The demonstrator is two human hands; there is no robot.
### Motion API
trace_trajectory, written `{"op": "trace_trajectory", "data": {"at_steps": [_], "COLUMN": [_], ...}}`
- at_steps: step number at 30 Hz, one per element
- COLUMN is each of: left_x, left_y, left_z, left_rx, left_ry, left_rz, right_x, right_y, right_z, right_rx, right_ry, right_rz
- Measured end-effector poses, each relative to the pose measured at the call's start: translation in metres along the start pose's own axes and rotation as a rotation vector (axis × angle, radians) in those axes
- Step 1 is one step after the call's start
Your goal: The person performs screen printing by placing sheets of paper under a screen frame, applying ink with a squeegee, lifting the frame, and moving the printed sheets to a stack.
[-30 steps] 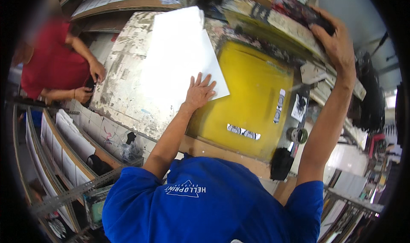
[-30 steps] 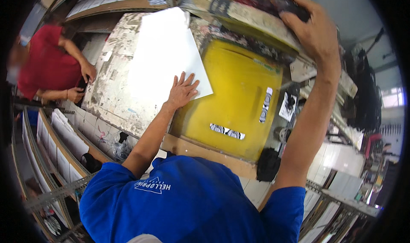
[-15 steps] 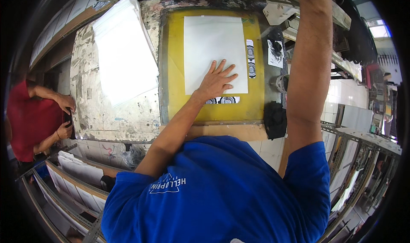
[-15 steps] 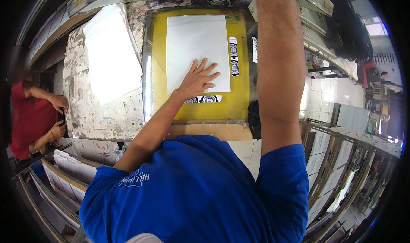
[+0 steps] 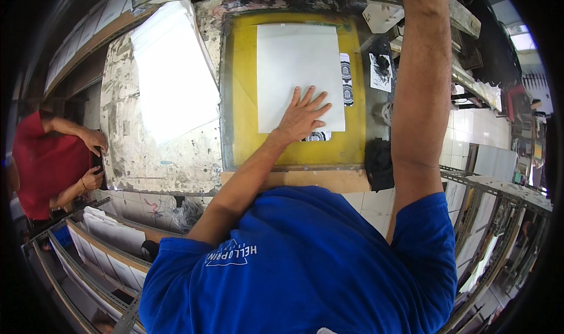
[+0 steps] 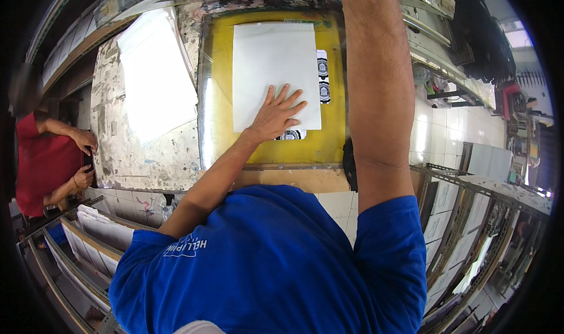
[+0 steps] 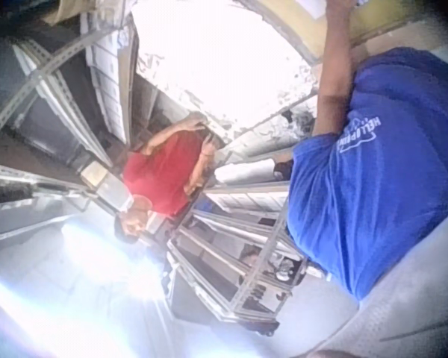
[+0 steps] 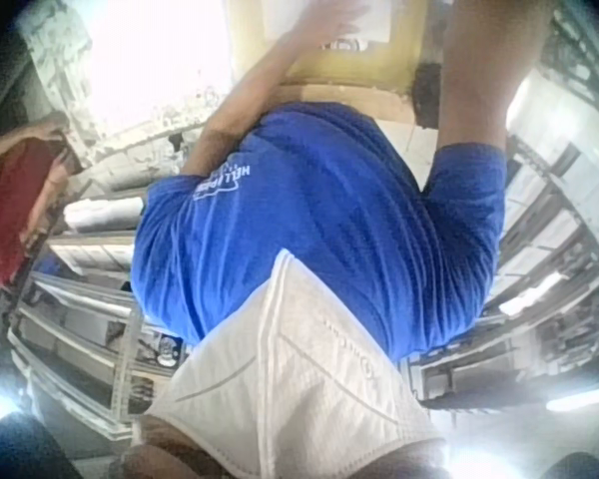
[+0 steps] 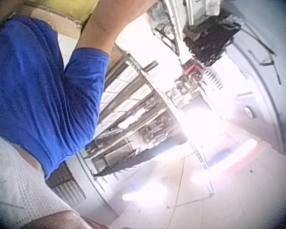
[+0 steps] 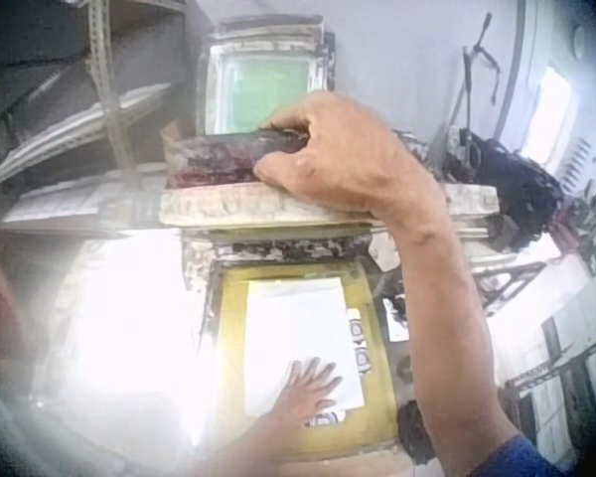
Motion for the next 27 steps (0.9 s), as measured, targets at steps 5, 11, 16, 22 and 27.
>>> {"op": "trace_trajectory", "data": {"at_steps": [5,11,16,22,27], "left_x": [-0.004,-0.003,-0.002,0.062,0.129], "left_y": [-0.001,0.001,0.068,0.210,0.231], "left_z": [-0.003,0.000,-0.003,0.020,0.020], "left_rx": [-0.011,-0.006,0.078,1.077,1.161], "left_ry": [0.013,0.015,0.039,0.174,0.604], "left_rz": [0.049,0.005,-0.255,-1.103,-1.107], "right_x": [-0.008,-0.009,0.004,0.060,0.150], "right_y": [-0.011,-0.017,-0.004,-0.023,-0.092], "right_z": [-0.022,-0.017,0.011,0.017,0.035], "right_rx": [0.127,0.026,0.011,0.052,0.182], "right_ry": [-0.075,-0.021,-0.127,-0.028,0.051], "right_rz": [-0.096,-0.061,0.030,-0.186,-0.132]}}
Point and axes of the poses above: each hand's wrist, its own x-axis away from the middle knuckle, its own y-axis out of the back of the hand, z = x × y, the point moved 6 cm from there along -x, towards the middle knuckle, and after that the axes turned 1 degree about y, right-handed, at the moved point
